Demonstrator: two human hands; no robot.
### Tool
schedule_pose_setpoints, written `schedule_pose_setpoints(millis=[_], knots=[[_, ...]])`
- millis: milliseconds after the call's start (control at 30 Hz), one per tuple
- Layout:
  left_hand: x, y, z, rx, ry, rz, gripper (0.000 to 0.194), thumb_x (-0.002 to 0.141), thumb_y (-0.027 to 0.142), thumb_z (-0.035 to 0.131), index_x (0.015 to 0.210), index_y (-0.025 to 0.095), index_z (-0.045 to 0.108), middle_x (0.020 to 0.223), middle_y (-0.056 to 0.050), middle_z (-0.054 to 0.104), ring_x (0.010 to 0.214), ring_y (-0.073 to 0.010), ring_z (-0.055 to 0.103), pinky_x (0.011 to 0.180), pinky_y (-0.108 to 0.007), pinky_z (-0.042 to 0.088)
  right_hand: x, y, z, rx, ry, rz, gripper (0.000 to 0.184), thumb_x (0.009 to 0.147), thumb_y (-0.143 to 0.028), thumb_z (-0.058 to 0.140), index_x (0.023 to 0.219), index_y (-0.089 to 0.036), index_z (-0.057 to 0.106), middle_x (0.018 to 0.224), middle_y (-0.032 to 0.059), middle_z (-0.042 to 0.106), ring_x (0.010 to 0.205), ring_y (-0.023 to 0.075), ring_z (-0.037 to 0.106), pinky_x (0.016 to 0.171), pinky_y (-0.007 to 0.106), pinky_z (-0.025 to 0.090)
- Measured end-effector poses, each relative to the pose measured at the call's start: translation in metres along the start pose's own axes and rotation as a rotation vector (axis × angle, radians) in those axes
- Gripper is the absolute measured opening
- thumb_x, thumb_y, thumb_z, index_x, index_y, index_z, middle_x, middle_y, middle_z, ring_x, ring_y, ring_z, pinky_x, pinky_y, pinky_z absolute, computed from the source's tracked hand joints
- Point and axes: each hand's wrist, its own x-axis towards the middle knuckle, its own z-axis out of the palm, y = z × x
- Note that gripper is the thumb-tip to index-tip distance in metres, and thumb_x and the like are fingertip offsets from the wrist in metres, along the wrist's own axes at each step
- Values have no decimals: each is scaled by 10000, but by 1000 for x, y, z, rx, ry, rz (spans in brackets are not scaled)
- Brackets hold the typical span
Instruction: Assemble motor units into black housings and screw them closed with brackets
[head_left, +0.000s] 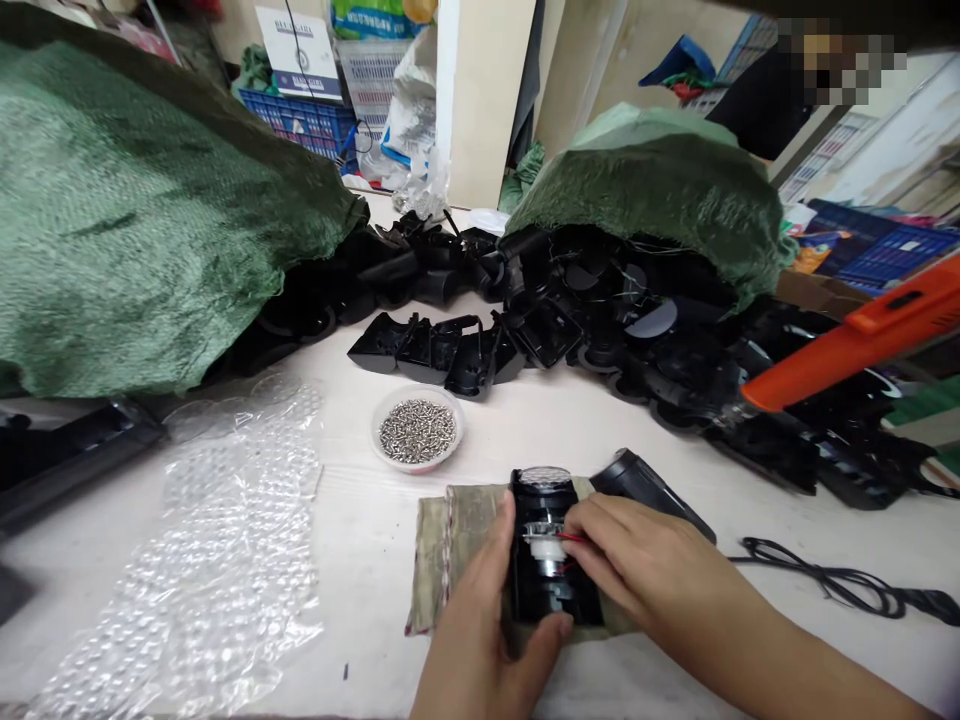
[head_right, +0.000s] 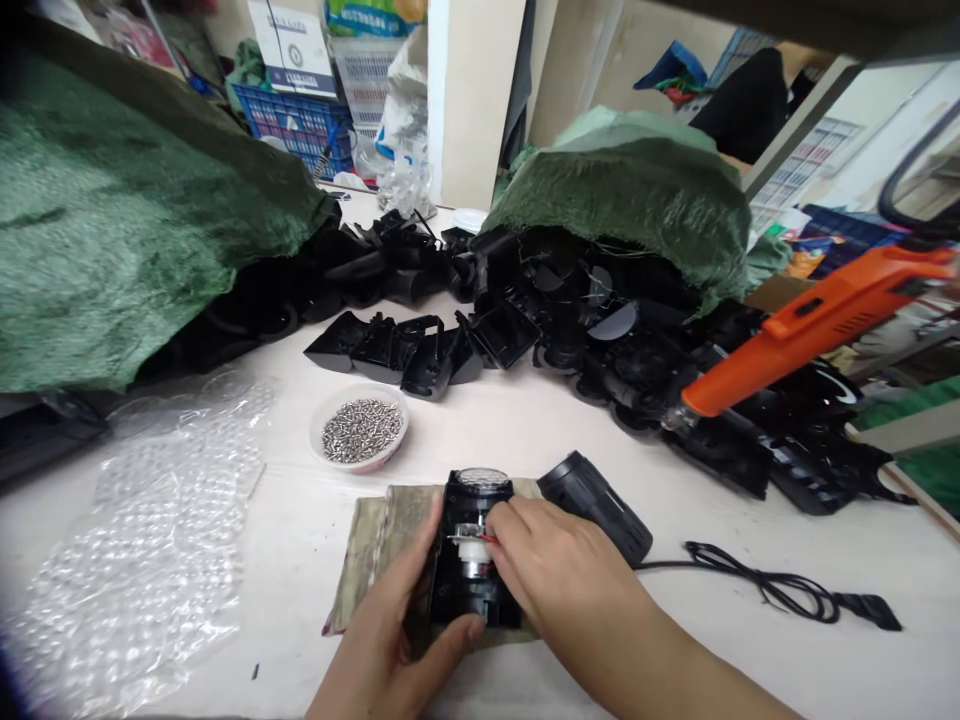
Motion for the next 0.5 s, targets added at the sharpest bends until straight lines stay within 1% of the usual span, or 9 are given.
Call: schedule_pose_setpoints(millis=[67, 167, 267, 400, 433, 500], knots=[[0, -1, 1, 5, 8, 11, 796, 761, 195, 613, 1466, 254, 248, 1483, -46, 394, 1367, -272, 346, 1132, -487, 286, -3, 0, 2, -115, 39, -19, 131, 897, -176, 472, 791, -191, 548, 700, 26, 602, 615, 194, 613, 527, 306, 451], [0, -4, 3, 9, 24, 19, 791, 757, 192, 620, 1460, 259, 264, 1483, -35, 390, 1367, -272, 343, 1123, -487, 311, -5, -1, 6, -225, 80, -56, 181, 872, -118, 458, 735, -199, 545, 638, 22, 583, 555, 193, 597, 484, 301, 414], [-1, -4, 3, 15, 29, -10, 782, 752, 179, 619, 1452, 261, 282, 1484, -26, 382, 1371, -267, 331, 1118, -479, 328, -4, -4, 7, -230, 110, -48, 193, 803, -56, 465, 699, -201, 538, 600, 16, 568, 514, 178, 575, 461, 287, 393], [0, -1, 1, 29, 22, -38, 773, 744, 180, 627, 1440, 282, 305, 1484, -7, 384, 1369, -251, 339, 1123, -453, 327, 1, -7, 6, -180, 82, -63, 213, 688, 0, 472, 707, -201, 538, 604, 14, 588, 498, 153, 561, 444, 255, 371], [0, 0, 1, 31, 21, -51, 778, 743, 186, 631, 1440, 287, 303, 1482, -6, 390, 1370, -254, 337, 1123, -461, 323, 2, -8, 6, -197, 92, -59, 214, 683, 5, 472, 705, -198, 536, 600, 15, 587, 495, 152, 558, 438, 253, 361], [1, 1, 0, 30, 16, -76, 788, 746, 200, 636, 1447, 286, 286, 1473, -17, 410, 1371, -267, 336, 1122, -488, 314, 3, -9, 6, -234, 121, -51, 196, 719, -6, 480, 688, -193, 528, 590, 16, 579, 492, 156, 557, 435, 257, 358]])
